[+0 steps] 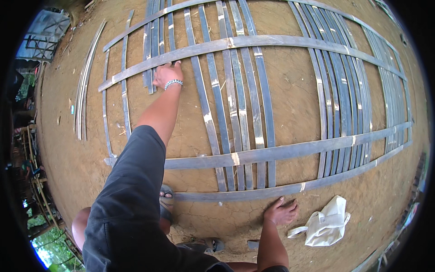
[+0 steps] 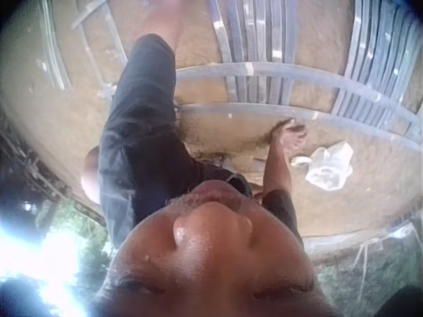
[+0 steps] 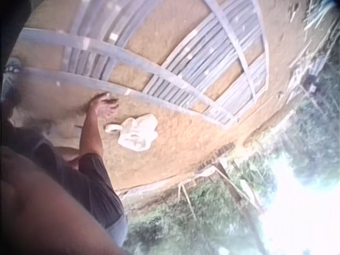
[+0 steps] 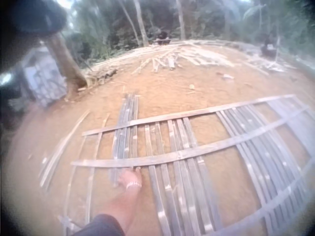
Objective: The person constructs a bamboo lattice frame by hand on the ground, placing small wooden pegs into pre-drilled holes in the slats and using a small axe to hammer them flush.
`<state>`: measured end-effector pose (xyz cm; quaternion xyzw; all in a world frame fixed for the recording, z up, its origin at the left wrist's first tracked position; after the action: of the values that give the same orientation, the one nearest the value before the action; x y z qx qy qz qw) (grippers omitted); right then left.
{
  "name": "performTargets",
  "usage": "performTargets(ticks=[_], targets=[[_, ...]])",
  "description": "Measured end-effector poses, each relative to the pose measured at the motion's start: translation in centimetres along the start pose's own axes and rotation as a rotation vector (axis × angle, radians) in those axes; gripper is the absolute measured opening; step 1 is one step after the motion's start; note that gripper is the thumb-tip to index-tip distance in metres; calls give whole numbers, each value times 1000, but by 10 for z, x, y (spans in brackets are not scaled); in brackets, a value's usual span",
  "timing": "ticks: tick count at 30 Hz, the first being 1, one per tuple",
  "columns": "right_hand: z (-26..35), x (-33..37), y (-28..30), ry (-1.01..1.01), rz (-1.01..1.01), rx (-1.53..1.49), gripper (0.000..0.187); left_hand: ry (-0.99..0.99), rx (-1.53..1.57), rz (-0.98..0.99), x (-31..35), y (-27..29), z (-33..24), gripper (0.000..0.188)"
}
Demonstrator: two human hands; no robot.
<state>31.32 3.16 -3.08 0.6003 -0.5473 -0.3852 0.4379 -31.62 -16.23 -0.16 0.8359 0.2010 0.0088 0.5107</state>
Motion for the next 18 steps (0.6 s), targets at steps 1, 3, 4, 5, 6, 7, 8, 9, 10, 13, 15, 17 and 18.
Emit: performTargets(ticks=[1, 3, 4, 5, 6, 7, 8, 9, 10, 13, 15, 17, 18], targets=[[0, 0, -3, 6, -4, -3, 77, 42, -4, 15, -3, -5, 0, 38], [-1, 1, -6, 6, -18, 0, 78, 123, -19, 45, -8, -7, -2, 39], [-2, 0, -7, 4, -31, 5, 79, 97, -8, -1, -8, -13, 1, 37], [-1, 0, -6, -1, -46, 4, 79, 109, -27, 38, -7, -12, -3, 37], [-1, 0, -6, -7, -34, 6, 80, 123, -48, 75, -6, -11, -7, 37], [-2, 0, -4, -12, -24, 8, 80, 139, -68, 110, -5, -9, -9, 37], [-1, 0, -2, -16, -15, 8, 80, 174, -14, 130, -2, -4, -11, 33], [1, 0, -1, -20, -3, 14, 80, 210, 40, 148, 2, 2, -11, 29], [1, 1, 0, -19, 11, 24, 80, 250, 89, 168, 11, 9, -7, 25], [4, 3, 4, -10, 20, 25, 79, 217, 46, 218, 48, 35, 14, 25], [10, 5, 3, -7, 12, 21, 78, 237, 15, 410, 82, 60, 43, 39], [2, 2, 0, -11, -5, 55, 77, 266, 6, 549, 128, 77, 71, 45], [1, 2, 0, -13, -8, 47, 77, 260, 67, 591, 145, 78, 94, 48]])
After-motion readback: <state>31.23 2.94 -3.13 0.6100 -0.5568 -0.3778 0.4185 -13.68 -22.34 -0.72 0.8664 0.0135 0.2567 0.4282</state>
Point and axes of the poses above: each hand's wrist, its own x-axis away from the middle knuckle, its own y-axis out of the back of the hand, z = x × y, the point moved 3 cm from there along -x, towards the middle knuckle, and after that the axes turned 9 degrees about x, right-handed, at the moved point
